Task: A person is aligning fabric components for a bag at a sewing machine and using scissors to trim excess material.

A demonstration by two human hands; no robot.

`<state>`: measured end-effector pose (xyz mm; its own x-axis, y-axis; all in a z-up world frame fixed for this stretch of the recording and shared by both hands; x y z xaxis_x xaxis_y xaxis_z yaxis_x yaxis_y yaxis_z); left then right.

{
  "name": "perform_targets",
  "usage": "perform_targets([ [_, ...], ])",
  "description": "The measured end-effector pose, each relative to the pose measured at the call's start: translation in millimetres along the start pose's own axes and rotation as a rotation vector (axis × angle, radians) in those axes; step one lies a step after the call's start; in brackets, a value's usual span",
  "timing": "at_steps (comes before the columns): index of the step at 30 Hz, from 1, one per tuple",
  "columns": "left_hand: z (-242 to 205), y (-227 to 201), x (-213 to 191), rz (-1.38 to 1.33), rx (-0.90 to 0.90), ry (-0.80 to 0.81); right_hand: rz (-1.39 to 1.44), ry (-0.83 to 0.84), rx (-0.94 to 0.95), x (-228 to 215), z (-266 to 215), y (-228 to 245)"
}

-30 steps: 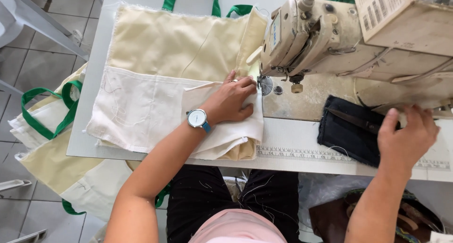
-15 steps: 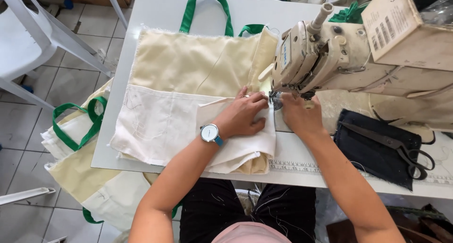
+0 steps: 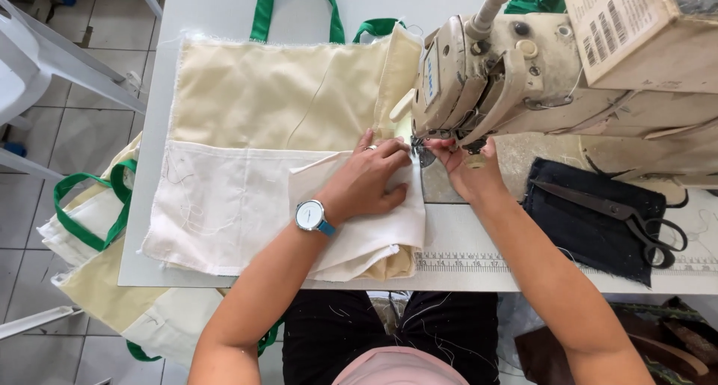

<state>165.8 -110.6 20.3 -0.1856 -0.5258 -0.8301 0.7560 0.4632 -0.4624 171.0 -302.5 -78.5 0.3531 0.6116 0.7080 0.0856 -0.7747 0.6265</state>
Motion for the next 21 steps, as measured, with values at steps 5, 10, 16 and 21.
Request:
perform_targets([
  [5, -1, 0, 2, 0.007, -0.007, -0.005, -0.026, 0.017, -0.032, -4, -2, -3],
  [10, -1, 4, 5, 0.016, -0.027, -0.033, -0.217, 0.024, -0.115, 8, 0, 10],
  [16, -4, 4, 4, 0.020, -0.017, -0.039, -0.354, -0.009, -0.079, 43, -25, 32],
  [21, -4, 4, 5, 0.019, 0.008, -0.054, -1.595, 0.137, -0.562, -23, 2, 92],
])
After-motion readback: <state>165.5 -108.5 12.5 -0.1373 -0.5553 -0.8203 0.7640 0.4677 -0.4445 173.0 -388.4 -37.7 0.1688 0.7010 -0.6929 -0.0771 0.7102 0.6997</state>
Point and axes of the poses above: each hand's wrist, its own z-axis towards the middle knuckle, its own x-axis out of the palm, y = z × x, the point moved 7 cm from there along z, towards the middle knuckle, and after that the axes turned 2 degrees about z, right-handed, at the moved point
